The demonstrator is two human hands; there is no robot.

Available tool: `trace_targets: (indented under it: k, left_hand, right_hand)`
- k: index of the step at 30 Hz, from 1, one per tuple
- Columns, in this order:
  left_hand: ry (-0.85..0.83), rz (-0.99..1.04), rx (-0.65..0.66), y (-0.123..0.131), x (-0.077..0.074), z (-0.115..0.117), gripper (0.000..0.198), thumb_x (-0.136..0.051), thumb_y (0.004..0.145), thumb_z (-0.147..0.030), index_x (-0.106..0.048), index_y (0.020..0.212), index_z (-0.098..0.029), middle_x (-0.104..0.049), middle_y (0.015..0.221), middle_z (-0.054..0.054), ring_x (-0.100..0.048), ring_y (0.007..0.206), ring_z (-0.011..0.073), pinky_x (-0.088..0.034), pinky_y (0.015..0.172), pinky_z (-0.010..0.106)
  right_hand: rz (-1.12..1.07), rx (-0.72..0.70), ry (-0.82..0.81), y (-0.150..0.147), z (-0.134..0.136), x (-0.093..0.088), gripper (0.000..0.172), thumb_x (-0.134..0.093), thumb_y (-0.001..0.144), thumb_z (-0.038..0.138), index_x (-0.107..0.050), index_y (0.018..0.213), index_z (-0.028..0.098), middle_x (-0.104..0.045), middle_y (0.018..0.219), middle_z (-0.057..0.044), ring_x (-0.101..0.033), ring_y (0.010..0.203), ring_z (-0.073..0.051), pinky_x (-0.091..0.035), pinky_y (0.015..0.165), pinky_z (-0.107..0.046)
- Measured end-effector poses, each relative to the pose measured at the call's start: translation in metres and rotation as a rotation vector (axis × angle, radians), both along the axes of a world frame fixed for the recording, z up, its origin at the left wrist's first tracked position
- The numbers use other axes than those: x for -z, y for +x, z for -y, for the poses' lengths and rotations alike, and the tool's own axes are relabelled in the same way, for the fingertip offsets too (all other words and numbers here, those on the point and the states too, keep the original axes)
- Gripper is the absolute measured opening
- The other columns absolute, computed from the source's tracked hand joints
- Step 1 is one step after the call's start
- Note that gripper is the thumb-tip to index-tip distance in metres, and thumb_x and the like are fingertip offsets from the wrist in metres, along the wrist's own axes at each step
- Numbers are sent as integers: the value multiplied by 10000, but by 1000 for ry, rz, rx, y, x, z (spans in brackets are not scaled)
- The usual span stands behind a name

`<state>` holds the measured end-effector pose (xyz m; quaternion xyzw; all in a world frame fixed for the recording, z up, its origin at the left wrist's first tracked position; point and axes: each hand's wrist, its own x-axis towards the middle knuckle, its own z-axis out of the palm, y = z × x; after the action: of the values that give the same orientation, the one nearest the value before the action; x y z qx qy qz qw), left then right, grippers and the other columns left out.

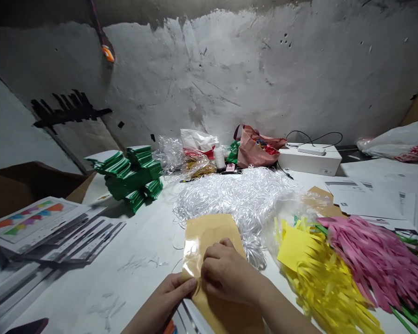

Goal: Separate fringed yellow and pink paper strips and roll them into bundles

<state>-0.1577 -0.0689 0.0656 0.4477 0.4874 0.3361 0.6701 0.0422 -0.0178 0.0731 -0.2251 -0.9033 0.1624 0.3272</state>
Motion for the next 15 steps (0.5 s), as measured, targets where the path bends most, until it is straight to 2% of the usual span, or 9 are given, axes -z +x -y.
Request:
trace_targets:
  k: [2, 5, 7, 10, 15]
  left_hand:
    - [6, 2, -3, -1, 1, 0, 547, -799, 649, -684, -591, 657, -178, -489, 598, -37, -418, 630, 142, -326, 624, 262]
    - [23, -23, -7, -3, 3, 1, 565, -806, 653, -677, -525, 588, -192, -380, 561, -72, -310, 590, 113, -254, 582, 253]
    - [30, -50, 0, -5, 4, 1, 580, -804, 657, -680, -499, 562, -196, -332, 553, -81, -259, 587, 109, -211, 570, 261]
    - [37, -76, 10, -5, 6, 1, 582, -789, 667, -694, -506, 573, -194, -339, 574, -74, -256, 607, 118, -193, 580, 270]
    - [47, -74, -10, -3, 7, 0, 601, -778, 647, -735, -510, 600, -199, -342, 587, -75, -255, 621, 123, -204, 589, 266]
  right_hand:
    - [-45, -21, -18, 1, -1, 2, 50, -645, 894, 170, -650, 896, 220, -643, 918, -15, -588, 891, -169, -379, 850, -334]
    - [-88, -62, -2, -1, -3, 9, 140, -604, 946, 161, -706, 979, 250, -677, 909, -11, -599, 870, -166, -377, 854, -353]
    - [-102, -87, 24, -3, -5, 15, 151, -603, 929, 144, -713, 939, 248, -679, 850, 3, -588, 814, -158, -375, 835, -357]
    - [-117, -105, 52, -6, -6, 21, 138, -613, 859, 112, -676, 829, 231, -651, 773, 17, -559, 761, -153, -376, 804, -350]
    - [-77, -72, 67, -5, -5, 19, 165, -600, 745, 61, -580, 724, 223, -618, 741, 20, -520, 738, -155, -383, 796, -338]
